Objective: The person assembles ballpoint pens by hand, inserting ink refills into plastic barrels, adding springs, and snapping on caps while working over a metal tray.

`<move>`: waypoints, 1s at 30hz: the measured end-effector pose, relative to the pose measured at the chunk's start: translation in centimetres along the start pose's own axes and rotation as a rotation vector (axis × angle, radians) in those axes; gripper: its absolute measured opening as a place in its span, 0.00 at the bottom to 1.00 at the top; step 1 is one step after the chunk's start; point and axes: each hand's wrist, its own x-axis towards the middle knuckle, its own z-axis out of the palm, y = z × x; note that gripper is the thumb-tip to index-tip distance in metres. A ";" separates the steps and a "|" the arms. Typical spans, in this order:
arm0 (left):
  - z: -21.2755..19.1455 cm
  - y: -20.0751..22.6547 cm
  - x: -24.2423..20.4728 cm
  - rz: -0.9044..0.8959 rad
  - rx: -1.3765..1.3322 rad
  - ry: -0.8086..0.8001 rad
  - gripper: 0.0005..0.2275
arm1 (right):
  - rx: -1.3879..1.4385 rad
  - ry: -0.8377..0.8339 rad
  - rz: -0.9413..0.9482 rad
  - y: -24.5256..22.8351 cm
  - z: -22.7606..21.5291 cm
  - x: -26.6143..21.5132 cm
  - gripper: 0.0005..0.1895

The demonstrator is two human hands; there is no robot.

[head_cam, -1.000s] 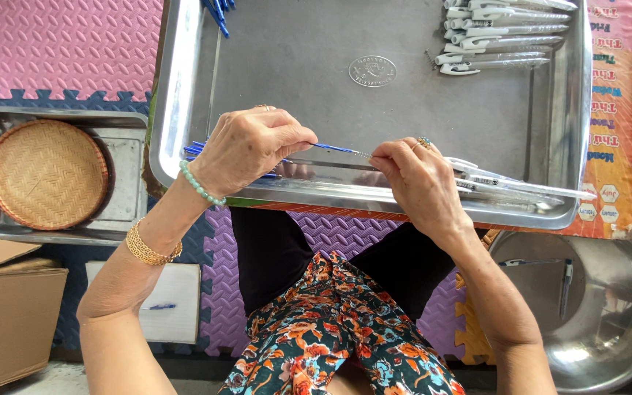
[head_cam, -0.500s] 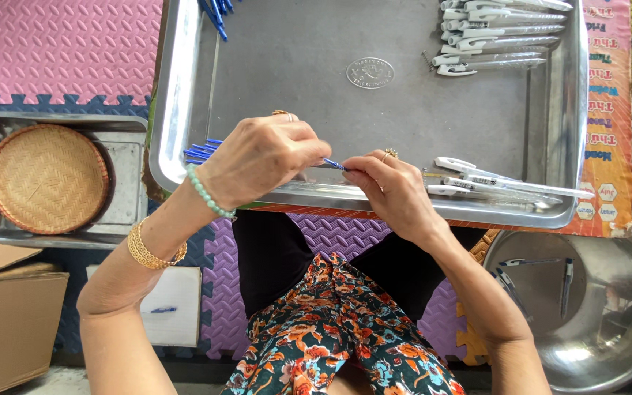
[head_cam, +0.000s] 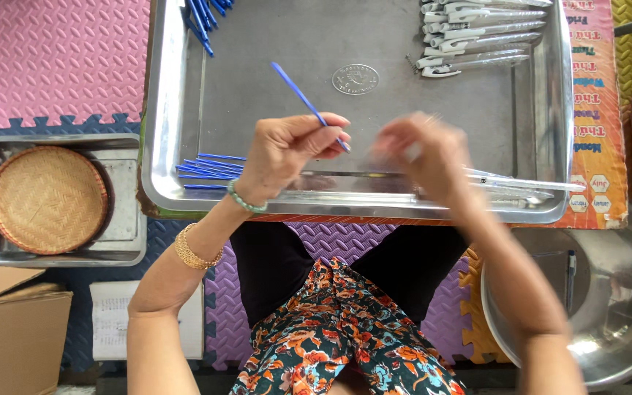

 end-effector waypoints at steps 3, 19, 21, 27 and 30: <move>-0.5 -0.4 0.3 -0.074 -0.107 0.070 0.11 | -0.459 -0.117 0.109 6.5 -4.0 2.7 0.17; -1.3 -0.6 1.7 0.037 -0.261 0.321 0.09 | -0.377 -0.109 -0.042 7.6 -3.6 -1.7 0.10; -1.2 -0.3 1.7 0.052 -0.251 0.328 0.09 | -0.268 -0.075 -0.057 3.4 -1.6 -1.1 0.10; -1.0 0.5 1.0 0.127 -0.212 0.315 0.09 | -0.060 -0.015 -0.100 -2.4 1.3 0.8 0.11; -1.1 0.1 0.5 0.156 -0.162 0.303 0.08 | -0.034 -0.010 -0.108 -3.4 2.3 1.3 0.10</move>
